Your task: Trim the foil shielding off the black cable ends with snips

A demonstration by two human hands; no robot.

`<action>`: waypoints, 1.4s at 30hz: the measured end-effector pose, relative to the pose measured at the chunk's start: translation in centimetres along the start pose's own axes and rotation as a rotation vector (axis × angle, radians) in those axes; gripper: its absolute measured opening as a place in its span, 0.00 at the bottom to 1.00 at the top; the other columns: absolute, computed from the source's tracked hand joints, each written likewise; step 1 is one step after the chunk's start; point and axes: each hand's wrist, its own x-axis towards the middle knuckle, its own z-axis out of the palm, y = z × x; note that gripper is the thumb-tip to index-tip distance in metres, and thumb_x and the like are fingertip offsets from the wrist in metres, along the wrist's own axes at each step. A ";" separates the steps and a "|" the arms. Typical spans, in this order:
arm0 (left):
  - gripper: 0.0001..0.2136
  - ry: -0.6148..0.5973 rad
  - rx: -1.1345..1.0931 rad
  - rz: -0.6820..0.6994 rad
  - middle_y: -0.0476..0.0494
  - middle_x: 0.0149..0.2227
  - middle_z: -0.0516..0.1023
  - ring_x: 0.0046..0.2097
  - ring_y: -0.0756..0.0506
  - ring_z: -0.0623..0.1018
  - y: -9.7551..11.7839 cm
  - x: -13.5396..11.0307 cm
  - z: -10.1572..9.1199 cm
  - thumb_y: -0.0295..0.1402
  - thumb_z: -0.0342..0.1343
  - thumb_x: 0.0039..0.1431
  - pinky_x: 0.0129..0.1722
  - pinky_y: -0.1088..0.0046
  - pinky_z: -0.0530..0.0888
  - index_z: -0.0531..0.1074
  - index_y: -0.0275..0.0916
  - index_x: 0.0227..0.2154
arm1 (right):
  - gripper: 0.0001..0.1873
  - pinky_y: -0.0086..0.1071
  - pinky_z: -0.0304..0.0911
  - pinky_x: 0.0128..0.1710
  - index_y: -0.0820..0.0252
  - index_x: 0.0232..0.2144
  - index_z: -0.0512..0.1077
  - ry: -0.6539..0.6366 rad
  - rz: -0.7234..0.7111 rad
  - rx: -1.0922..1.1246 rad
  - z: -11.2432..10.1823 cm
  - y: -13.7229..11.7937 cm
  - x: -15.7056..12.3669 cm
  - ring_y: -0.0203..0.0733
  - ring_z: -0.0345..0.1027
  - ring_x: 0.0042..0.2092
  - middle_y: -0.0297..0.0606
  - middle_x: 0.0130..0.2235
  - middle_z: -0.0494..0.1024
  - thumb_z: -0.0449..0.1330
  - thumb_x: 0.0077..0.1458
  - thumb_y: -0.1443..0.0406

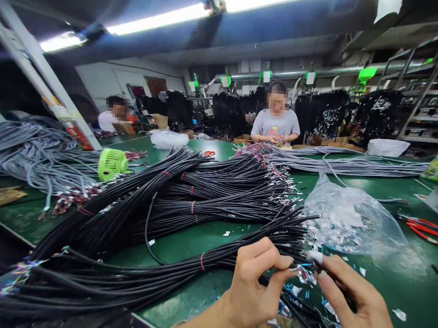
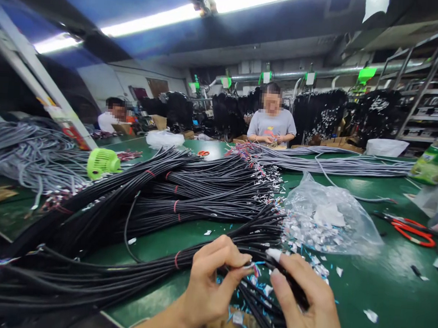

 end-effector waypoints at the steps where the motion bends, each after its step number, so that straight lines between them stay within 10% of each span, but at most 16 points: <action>1: 0.05 0.009 0.020 0.031 0.47 0.23 0.70 0.26 0.51 0.69 0.0 -0.1 0.0 0.21 0.57 0.53 0.26 0.76 0.63 0.69 0.34 0.25 | 0.15 0.31 0.71 0.41 0.56 0.37 0.77 -0.005 0.004 0.009 0.0 0.0 0.0 0.45 0.76 0.40 0.40 0.38 0.81 0.56 0.57 0.55; 28: 0.07 0.127 0.325 0.288 0.49 0.19 0.70 0.21 0.52 0.68 -0.4 -0.9 1.0 0.18 0.52 0.53 0.21 0.76 0.62 0.71 0.35 0.29 | 0.10 0.21 0.71 0.38 0.60 0.36 0.78 -0.119 0.011 0.147 0.3 -0.6 0.1 0.40 0.76 0.37 0.40 0.36 0.80 0.58 0.57 0.63; 42: 0.17 -0.200 -0.020 -0.200 0.50 0.19 0.66 0.23 0.53 0.65 0.5 0.4 0.2 0.27 0.44 0.64 0.24 0.77 0.60 0.63 0.36 0.18 | 0.08 0.25 0.70 0.36 0.55 0.38 0.75 -0.032 -0.114 0.098 0.0 -0.5 0.1 0.41 0.75 0.38 0.36 0.35 0.79 0.59 0.55 0.67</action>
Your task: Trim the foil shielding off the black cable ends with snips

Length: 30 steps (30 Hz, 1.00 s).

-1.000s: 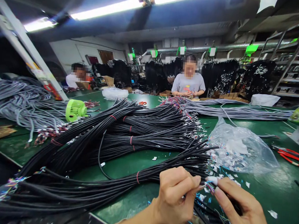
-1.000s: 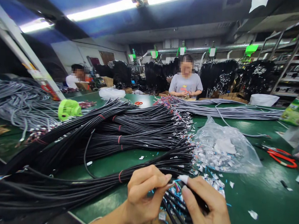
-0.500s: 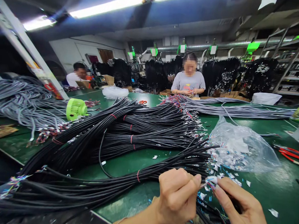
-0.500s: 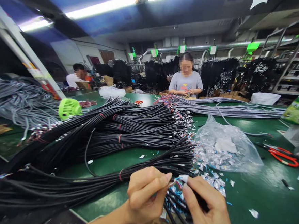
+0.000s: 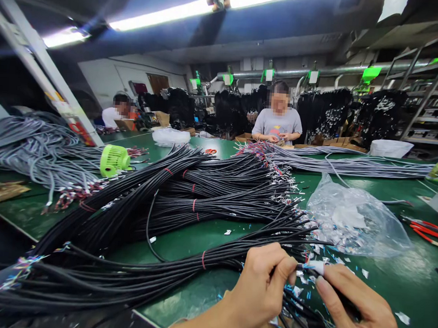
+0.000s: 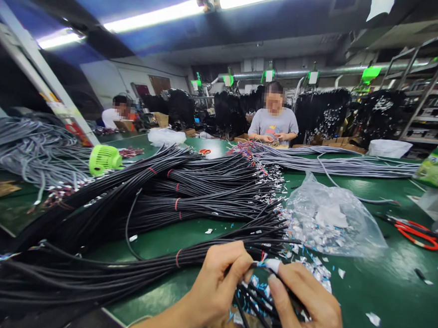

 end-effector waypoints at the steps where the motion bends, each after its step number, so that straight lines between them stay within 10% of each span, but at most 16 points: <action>1: 0.18 -0.016 -0.011 -0.019 0.50 0.18 0.65 0.22 0.53 0.65 0.0 0.0 0.0 0.28 0.43 0.64 0.24 0.77 0.60 0.63 0.36 0.17 | 0.07 0.25 0.70 0.37 0.55 0.37 0.75 0.007 0.008 -0.007 0.0 0.2 -0.1 0.41 0.75 0.38 0.36 0.36 0.79 0.59 0.55 0.67; 12: 0.12 0.014 0.151 0.142 0.47 0.20 0.70 0.23 0.51 0.65 -0.2 -0.6 1.1 0.25 0.49 0.60 0.22 0.74 0.58 0.72 0.34 0.23 | 0.08 0.26 0.58 0.23 0.57 0.25 0.69 -0.052 0.281 0.221 0.0 -0.7 0.8 0.36 0.60 0.25 0.32 0.25 0.67 0.61 0.54 0.62; 18: 0.12 -0.144 -0.031 0.112 0.46 0.22 0.73 0.25 0.51 0.69 -0.8 0.4 0.5 0.27 0.49 0.61 0.25 0.76 0.64 0.73 0.34 0.23 | 0.16 0.25 0.48 0.20 0.59 0.29 0.67 -0.254 0.656 0.768 -0.1 -0.7 0.8 0.32 0.48 0.23 0.28 0.23 0.57 0.59 0.54 0.52; 27: 0.08 -0.020 -0.002 -0.024 0.47 0.21 0.71 0.24 0.51 0.67 -0.7 0.3 0.9 0.26 0.55 0.55 0.24 0.76 0.61 0.74 0.33 0.22 | 0.16 0.24 0.36 0.17 0.59 0.34 0.64 -0.219 0.744 0.812 1.2 -0.3 0.5 0.28 0.37 0.20 0.25 0.23 0.51 0.57 0.55 0.52; 30: 0.12 -0.107 -0.035 -0.080 0.47 0.19 0.71 0.22 0.51 0.66 -0.8 0.4 0.9 0.26 0.53 0.57 0.23 0.76 0.60 0.74 0.33 0.20 | 0.10 0.26 0.47 0.19 0.59 0.30 0.64 -0.198 0.461 0.550 0.9 -0.3 0.2 0.32 0.47 0.23 0.29 0.25 0.56 0.54 0.59 0.59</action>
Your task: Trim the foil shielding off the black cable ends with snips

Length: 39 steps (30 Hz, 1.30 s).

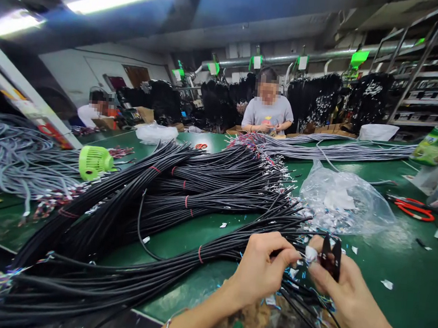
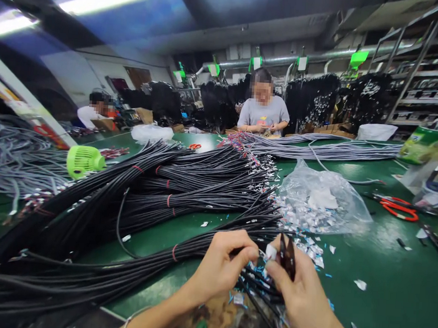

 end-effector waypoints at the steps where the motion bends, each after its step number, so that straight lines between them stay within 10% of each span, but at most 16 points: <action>1: 0.13 -0.024 -0.013 -0.019 0.48 0.19 0.71 0.22 0.51 0.67 0.0 0.0 0.0 0.26 0.52 0.57 0.23 0.76 0.60 0.73 0.34 0.19 | 0.09 0.28 0.52 0.23 0.59 0.28 0.64 0.032 -0.125 -0.165 -0.4 0.0 0.0 0.34 0.52 0.25 0.31 0.26 0.59 0.54 0.59 0.61; 4: 0.15 -0.029 -0.027 -0.046 0.48 0.18 0.71 0.22 0.51 0.67 0.2 -0.1 -0.1 0.27 0.50 0.58 0.22 0.77 0.60 0.73 0.34 0.18 | 0.07 0.31 0.56 0.27 0.57 0.27 0.63 0.256 -0.296 -0.452 -2.2 -0.1 0.6 0.38 0.57 0.28 0.33 0.26 0.63 0.54 0.58 0.65; 7: 0.15 0.024 -0.020 -0.044 0.48 0.17 0.70 0.20 0.52 0.65 0.4 -0.2 -0.2 0.28 0.51 0.58 0.21 0.76 0.58 0.73 0.34 0.17 | 0.06 0.30 0.54 0.21 0.55 0.33 0.62 0.597 -0.157 -0.382 -3.7 -0.4 1.2 0.36 0.56 0.22 0.29 0.22 0.61 0.56 0.57 0.61; 13: 0.14 0.064 -0.011 -0.036 0.48 0.17 0.70 0.20 0.53 0.64 0.6 -0.5 -0.1 0.28 0.52 0.57 0.19 0.78 0.57 0.73 0.33 0.17 | 0.10 0.28 0.53 0.22 0.58 0.25 0.68 0.128 -0.187 -0.351 -2.2 -1.8 1.0 0.35 0.56 0.25 0.31 0.25 0.64 0.60 0.54 0.60; 21: 0.06 0.073 -0.046 0.049 0.46 0.22 0.72 0.25 0.51 0.68 0.6 -0.4 0.1 0.26 0.56 0.54 0.25 0.77 0.62 0.75 0.32 0.24 | 0.16 0.23 0.37 0.17 0.59 0.33 0.64 -0.041 0.262 0.307 0.0 -0.5 -0.2 0.28 0.38 0.20 0.24 0.22 0.51 0.58 0.54 0.52; 26: 0.04 0.043 -0.011 0.012 0.47 0.23 0.70 0.24 0.52 0.66 0.7 -0.8 0.5 0.26 0.58 0.54 0.23 0.78 0.61 0.73 0.33 0.25 | 0.09 0.29 0.55 0.26 0.58 0.25 0.65 0.262 -0.194 -0.374 -1.7 -0.9 0.0 0.37 0.57 0.27 0.33 0.25 0.64 0.57 0.55 0.62; 31: 0.12 0.081 0.019 0.001 0.47 0.20 0.70 0.23 0.52 0.67 0.7 -1.0 0.3 0.25 0.51 0.59 0.23 0.76 0.59 0.72 0.33 0.20 | 0.11 0.30 0.58 0.25 0.57 0.31 0.65 0.870 0.004 -0.429 -4.5 -1.5 0.4 0.38 0.61 0.24 0.34 0.25 0.67 0.58 0.55 0.56; 39: 0.08 0.185 0.045 0.110 0.45 0.20 0.72 0.22 0.51 0.67 0.4 -0.9 0.4 0.26 0.55 0.56 0.23 0.76 0.61 0.75 0.31 0.25 | 0.05 0.26 0.58 0.25 0.56 0.29 0.70 0.158 -0.306 -0.411 -1.8 -2.1 0.4 0.36 0.62 0.28 0.32 0.28 0.69 0.57 0.57 0.65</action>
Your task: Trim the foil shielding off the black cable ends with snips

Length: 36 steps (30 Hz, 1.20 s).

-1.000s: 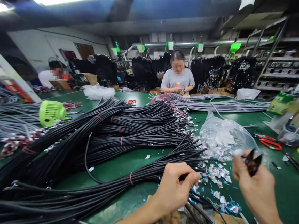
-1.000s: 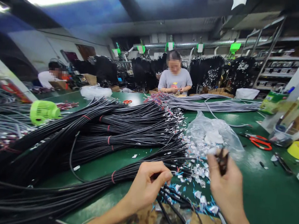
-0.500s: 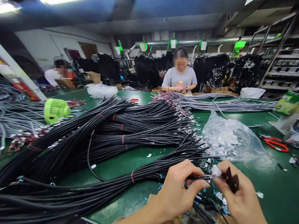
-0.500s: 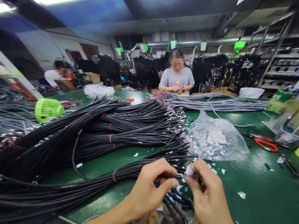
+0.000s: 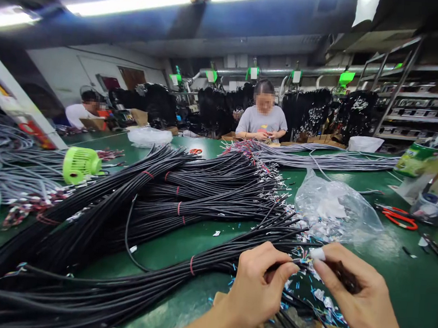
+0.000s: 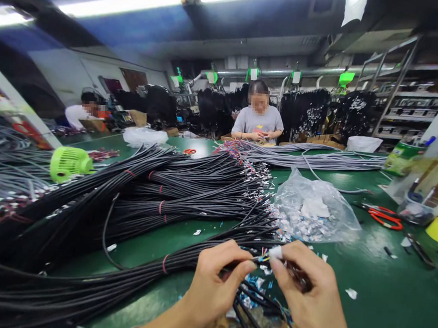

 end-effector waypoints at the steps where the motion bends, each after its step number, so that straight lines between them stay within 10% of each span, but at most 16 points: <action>1: 0.07 0.004 0.004 0.009 0.45 0.20 0.72 0.22 0.51 0.67 -0.1 0.0 0.1 0.25 0.55 0.56 0.22 0.76 0.61 0.76 0.30 0.25 | 0.04 0.25 0.59 0.25 0.56 0.30 0.69 -0.011 -0.026 0.009 0.0 -0.1 0.0 0.35 0.63 0.28 0.31 0.29 0.69 0.57 0.57 0.66; 13: 0.06 -0.099 -0.026 -0.100 0.44 0.27 0.73 0.30 0.49 0.71 0.5 -0.1 0.3 0.23 0.52 0.57 0.29 0.76 0.64 0.74 0.33 0.29 | 0.18 0.27 0.58 0.24 0.63 0.43 0.61 -0.088 -0.349 -0.270 0.8 2.3 -1.7 0.39 0.63 0.33 0.42 0.36 0.63 0.48 0.50 0.79; 26: 0.18 -0.198 -0.221 -0.355 0.49 0.21 0.67 0.26 0.51 0.66 -0.2 0.0 0.5 0.34 0.45 0.64 0.28 0.77 0.61 0.65 0.35 0.20 | 0.02 0.23 0.63 0.28 0.56 0.36 0.67 0.040 0.074 -0.002 0.9 1.0 -1.2 0.34 0.66 0.31 0.33 0.32 0.71 0.55 0.59 0.66; 36: 0.16 -0.173 -0.125 -0.301 0.47 0.22 0.69 0.27 0.50 0.67 0.3 -0.2 0.2 0.33 0.46 0.63 0.28 0.76 0.61 0.67 0.34 0.21 | 0.14 0.27 0.72 0.36 0.58 0.37 0.73 0.077 0.478 0.418 1.1 0.9 -1.2 0.40 0.75 0.34 0.34 0.30 0.78 0.66 0.48 0.59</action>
